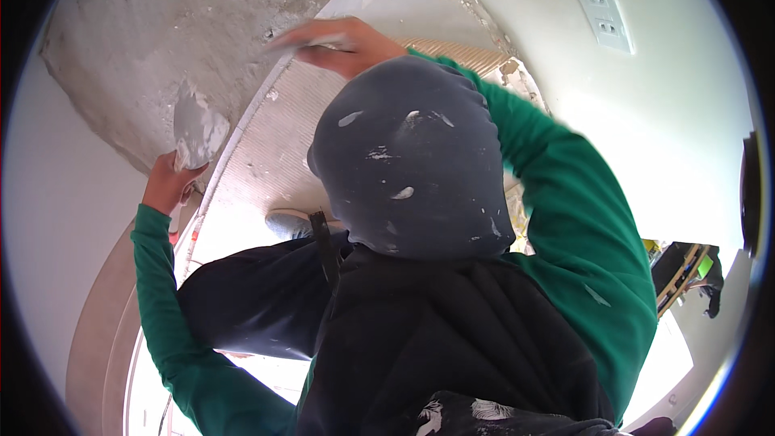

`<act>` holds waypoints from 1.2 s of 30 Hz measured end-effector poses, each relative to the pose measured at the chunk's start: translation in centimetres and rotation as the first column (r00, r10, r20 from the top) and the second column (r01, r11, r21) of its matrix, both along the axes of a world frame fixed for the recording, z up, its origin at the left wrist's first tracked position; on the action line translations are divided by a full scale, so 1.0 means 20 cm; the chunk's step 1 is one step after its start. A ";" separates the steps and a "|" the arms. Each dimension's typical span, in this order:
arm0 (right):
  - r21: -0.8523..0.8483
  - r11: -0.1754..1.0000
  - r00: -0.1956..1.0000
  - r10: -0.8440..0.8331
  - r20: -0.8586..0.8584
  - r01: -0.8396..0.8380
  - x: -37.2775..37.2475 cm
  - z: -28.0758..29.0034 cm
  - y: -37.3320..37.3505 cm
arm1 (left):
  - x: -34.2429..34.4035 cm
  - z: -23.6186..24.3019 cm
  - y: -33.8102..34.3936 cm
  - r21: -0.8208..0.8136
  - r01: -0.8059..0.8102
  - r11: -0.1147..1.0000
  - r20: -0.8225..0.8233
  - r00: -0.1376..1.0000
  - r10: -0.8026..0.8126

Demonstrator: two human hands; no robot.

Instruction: The person applies plaster to the wall-floor junction using a trowel and a hawk. They scoop plaster from the hawk and spread it along the base of the wall, smoothing the surface. The person moves along the wall, repeating the application process in different sections.

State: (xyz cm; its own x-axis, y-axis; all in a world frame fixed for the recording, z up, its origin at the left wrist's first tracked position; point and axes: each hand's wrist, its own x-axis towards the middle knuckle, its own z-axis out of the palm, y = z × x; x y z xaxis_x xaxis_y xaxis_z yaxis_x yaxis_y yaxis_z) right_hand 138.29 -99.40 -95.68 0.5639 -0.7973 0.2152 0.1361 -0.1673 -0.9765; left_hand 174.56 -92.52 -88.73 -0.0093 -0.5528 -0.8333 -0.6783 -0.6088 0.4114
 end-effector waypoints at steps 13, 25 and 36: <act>-0.461 0.733 0.794 0.175 -0.583 -0.500 0.31 -0.05 -0.25 | 0.19 0.15 0.17 -0.671 -0.048 0.740 0.029 0.995 0.091; 0.148 0.980 0.919 0.179 -0.350 -0.135 0.35 0.31 -0.38 | 0.16 0.17 0.10 -0.405 -0.297 0.865 -0.334 0.928 0.163; 0.648 0.692 0.947 0.251 0.200 -0.320 0.64 -0.04 -0.11 | -0.23 0.16 0.04 -0.173 -0.351 0.920 -0.693 0.708 0.139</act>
State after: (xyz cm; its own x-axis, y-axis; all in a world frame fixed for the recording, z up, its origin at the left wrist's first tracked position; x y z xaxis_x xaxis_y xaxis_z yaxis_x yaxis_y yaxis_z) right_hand 151.16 -101.58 -96.51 0.7943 -0.5559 -0.2452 0.1593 0.5800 -0.7989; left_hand 169.96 -91.75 -85.61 -0.3237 -0.8148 -0.4810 -0.0140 -0.5042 0.8635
